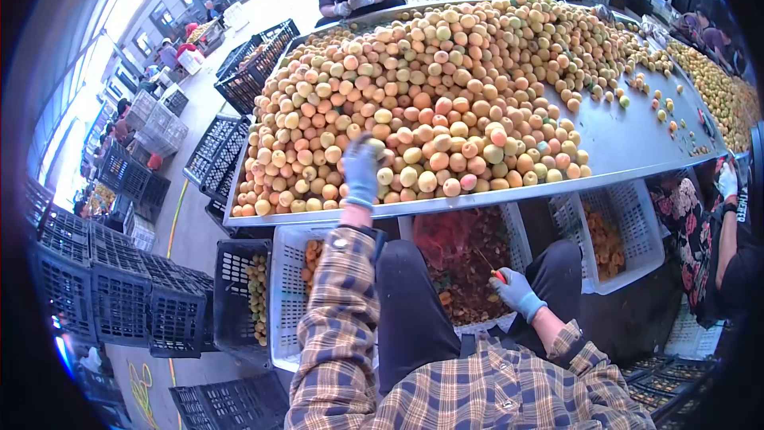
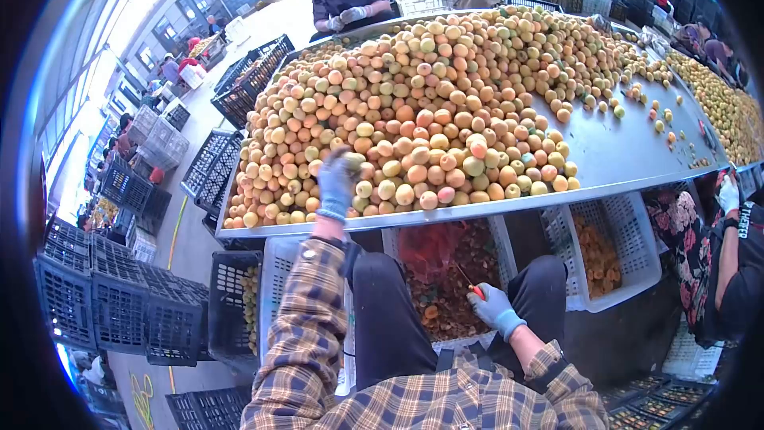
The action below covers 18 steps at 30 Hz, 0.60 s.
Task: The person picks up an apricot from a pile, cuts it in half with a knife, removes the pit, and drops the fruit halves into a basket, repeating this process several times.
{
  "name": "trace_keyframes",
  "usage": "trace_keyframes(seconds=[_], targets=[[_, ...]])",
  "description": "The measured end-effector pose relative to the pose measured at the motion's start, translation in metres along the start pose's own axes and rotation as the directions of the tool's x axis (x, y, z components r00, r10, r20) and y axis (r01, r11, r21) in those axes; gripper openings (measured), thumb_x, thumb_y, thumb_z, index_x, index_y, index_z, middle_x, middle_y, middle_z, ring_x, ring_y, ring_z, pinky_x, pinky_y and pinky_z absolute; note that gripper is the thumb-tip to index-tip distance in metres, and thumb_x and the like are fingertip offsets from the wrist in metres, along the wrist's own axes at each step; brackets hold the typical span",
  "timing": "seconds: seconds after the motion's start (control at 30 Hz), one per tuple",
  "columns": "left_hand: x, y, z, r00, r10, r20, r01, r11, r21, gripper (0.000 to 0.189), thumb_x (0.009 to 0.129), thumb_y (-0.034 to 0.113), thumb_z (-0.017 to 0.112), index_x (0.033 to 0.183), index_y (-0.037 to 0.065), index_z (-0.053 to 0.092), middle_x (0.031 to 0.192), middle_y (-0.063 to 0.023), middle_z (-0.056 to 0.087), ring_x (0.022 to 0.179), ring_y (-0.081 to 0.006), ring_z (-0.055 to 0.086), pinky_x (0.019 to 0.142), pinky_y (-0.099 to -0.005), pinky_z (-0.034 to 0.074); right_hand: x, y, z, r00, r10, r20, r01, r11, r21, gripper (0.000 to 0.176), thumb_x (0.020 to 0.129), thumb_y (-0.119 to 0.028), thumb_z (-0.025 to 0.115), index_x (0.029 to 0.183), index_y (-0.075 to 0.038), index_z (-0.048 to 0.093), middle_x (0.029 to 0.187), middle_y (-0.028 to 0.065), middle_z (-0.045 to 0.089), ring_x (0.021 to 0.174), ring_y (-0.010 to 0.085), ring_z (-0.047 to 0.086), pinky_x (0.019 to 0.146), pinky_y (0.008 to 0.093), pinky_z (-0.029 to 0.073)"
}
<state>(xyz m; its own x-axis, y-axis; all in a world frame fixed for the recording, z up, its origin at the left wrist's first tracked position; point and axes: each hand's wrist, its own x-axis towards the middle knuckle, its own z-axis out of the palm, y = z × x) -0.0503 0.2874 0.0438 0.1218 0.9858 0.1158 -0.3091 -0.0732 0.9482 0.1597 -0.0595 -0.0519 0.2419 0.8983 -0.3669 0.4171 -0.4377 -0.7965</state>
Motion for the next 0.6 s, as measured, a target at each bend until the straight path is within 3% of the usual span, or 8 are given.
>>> trace_keyframes(seconds=[0.1, 0.17, 0.23, 0.37, 0.43, 0.5, 0.57, 0.6], targets=[[0.009, 0.033, -0.058, 0.99, -0.14, 0.025, 0.131, 0.834, -0.536, 0.021, 0.083, 0.005, 0.056, 0.103, 0.002, 0.058, 0.09, -0.0121, 0.062, 0.079, -0.0254, 0.064, 0.074, -0.0327, 0.056, -0.001, 0.009, 0.005, 1.0, -0.009, 0.0, 0.009, 1.0, 0.009, 0.025, 0.086, -0.027, 0.062, 0.095, -0.004, 0.059, 0.084, 0.0199, 0.062, 0.076, 0.0335, 0.06, 0.069, 0.0375, 0.046], [-0.008, 0.049, -0.096, 0.968, -0.248, 0.043, 0.218, 0.742, -0.634, 0.02, 0.084, 0.005, 0.057, 0.101, -0.003, 0.061, 0.095, -0.019, 0.063, 0.088, -0.0298, 0.064, 0.077, -0.0327, 0.058, 0.003, 0.016, 0.008, 0.998, -0.055, -0.013, 0.055, 0.998, -0.042, 0.027, 0.086, -0.028, 0.063, 0.096, -0.004, 0.059, 0.084, 0.0188, 0.063, 0.076, 0.0319, 0.061, 0.069, 0.0372, 0.046], [-0.035, 0.044, -0.155, 0.934, -0.342, 0.105, 0.324, 0.682, -0.655, 0.02, 0.084, 0.009, 0.06, 0.098, -0.005, 0.061, 0.093, -0.0207, 0.064, 0.089, -0.0342, 0.064, 0.073, -0.0359, 0.059, 0.001, 0.016, 0.01, 0.995, -0.095, -0.039, 0.097, 0.993, 0.062, 0.029, 0.086, -0.029, 0.064, 0.094, -0.002, 0.059, 0.08, 0.0168, 0.062, 0.071, 0.0263, 0.058, 0.066, 0.0364, 0.046], [-0.118, 0.044, -0.253, 0.836, -0.508, -0.206, 0.181, 0.611, -0.771, 0.015, 0.08, 0.011, 0.064, 0.092, 0.001, 0.064, 0.087, -0.0136, 0.067, 0.081, -0.0283, 0.066, 0.072, -0.0379, 0.059, 0.01, 0.029, 0.014, 0.995, -0.091, 0.029, 0.09, 0.995, 0.03, 0.024, 0.086, -0.022, 0.062, 0.087, 0.001, 0.055, 0.069, 0.0123, 0.052, 0.064, 0.017, 0.045, 0.061, 0.0342, 0.041], [-0.135, 0.053, -0.314, 0.771, -0.39, -0.504, -0.103, 0.704, -0.703, 0.01, 0.08, 0.011, 0.065, 0.08, 0.002, 0.062, 0.077, -0.0106, 0.064, 0.073, -0.0283, 0.064, 0.074, -0.0408, 0.058, 0.018, 0.05, 0.021, 0.993, -0.074, 0.089, 0.066, 0.994, 0.087, 0.017, 0.088, -0.018, 0.06, 0.086, -0.002, 0.055, 0.067, -0.0007, 0.05, 0.059, 0.0078, 0.043, 0.05, 0.0274, 0.038], [-0.145, 0.07, -0.348, 0.667, -0.244, -0.704, -0.344, 0.738, -0.581, 0.012, 0.083, 0.012, 0.063, 0.076, 0.003, 0.06, 0.075, -0.0098, 0.062, 0.074, -0.0294, 0.064, 0.074, -0.0414, 0.058, 0.018, 0.046, 0.023, 0.994, -0.063, 0.087, 0.057, 0.996, 0.068, 0.016, 0.088, -0.016, 0.059, 0.084, -0.002, 0.055, 0.067, -0.0019, 0.05, 0.059, 0.0075, 0.042, 0.051, 0.0271, 0.038], [-0.144, 0.076, -0.337, 0.616, -0.338, -0.711, -0.277, 0.753, -0.597, 0.014, 0.086, 0.012, 0.06, 0.075, 0.003, 0.059, 0.074, -0.01, 0.062, 0.079, -0.0308, 0.063, 0.075, -0.0429, 0.057, 0.013, 0.032, 0.022, 0.995, -0.05, 0.089, 0.051, 0.999, -0.017, 0.025, 0.085, -0.022, 0.062, 0.084, 0.001, 0.054, 0.07, 0.0156, 0.054, 0.062, 0.0242, 0.047, 0.061, 0.0366, 0.042], [-0.142, 0.065, -0.345, 0.733, -0.407, -0.545, -0.149, 0.685, -0.713, 0.014, 0.089, 0.015, 0.056, 0.088, 0.001, 0.06, 0.082, -0.0124, 0.063, 0.083, -0.0326, 0.062, 0.078, -0.0439, 0.055, 0.006, 0.011, 0.019, 0.988, -0.15, 0.039, 0.153, 0.983, -0.098, 0.026, 0.085, -0.025, 0.062, 0.084, 0.001, 0.055, 0.072, 0.0178, 0.056, 0.063, 0.0272, 0.052, 0.061, 0.038, 0.043]])
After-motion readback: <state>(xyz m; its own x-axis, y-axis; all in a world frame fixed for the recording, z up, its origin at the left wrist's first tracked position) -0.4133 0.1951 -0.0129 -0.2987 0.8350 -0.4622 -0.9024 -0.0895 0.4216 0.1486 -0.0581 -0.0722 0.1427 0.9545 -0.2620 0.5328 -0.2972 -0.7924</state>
